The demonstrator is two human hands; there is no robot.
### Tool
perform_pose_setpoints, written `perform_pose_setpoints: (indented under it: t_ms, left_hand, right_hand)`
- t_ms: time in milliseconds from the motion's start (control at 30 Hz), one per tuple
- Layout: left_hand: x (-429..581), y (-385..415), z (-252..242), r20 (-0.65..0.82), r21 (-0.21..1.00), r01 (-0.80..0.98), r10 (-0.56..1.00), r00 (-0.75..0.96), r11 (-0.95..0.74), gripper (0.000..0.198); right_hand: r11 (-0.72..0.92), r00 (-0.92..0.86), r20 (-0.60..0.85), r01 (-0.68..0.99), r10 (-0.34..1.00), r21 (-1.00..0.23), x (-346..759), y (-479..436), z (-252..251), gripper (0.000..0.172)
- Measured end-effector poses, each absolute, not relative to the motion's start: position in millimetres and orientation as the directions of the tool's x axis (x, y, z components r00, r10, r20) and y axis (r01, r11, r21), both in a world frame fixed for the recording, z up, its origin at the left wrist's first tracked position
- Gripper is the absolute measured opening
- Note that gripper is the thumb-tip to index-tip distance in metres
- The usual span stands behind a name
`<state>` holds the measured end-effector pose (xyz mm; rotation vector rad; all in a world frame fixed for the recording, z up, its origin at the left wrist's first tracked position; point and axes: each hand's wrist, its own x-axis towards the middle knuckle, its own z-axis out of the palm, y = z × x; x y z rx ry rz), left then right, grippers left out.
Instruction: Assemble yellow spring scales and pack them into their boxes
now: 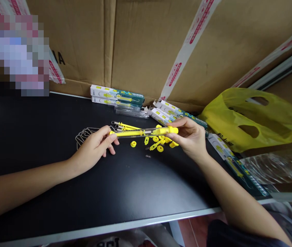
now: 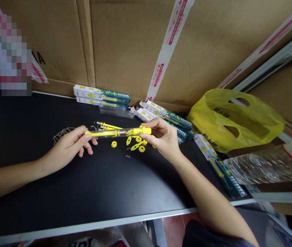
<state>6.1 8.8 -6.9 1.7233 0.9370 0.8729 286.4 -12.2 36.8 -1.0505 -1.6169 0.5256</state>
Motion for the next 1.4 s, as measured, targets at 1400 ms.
perform_pose_setpoints:
  t_ms: [1400]
  left_hand:
    - [6.7, 8.4, -5.8, 0.131, 0.960, 0.164, 0.884, 0.448, -0.225, 0.028]
  right_hand:
    - [0.598, -0.088, 0.617, 0.385, 0.782, -0.703, 286.4, -16.8, 37.4, 0.029]
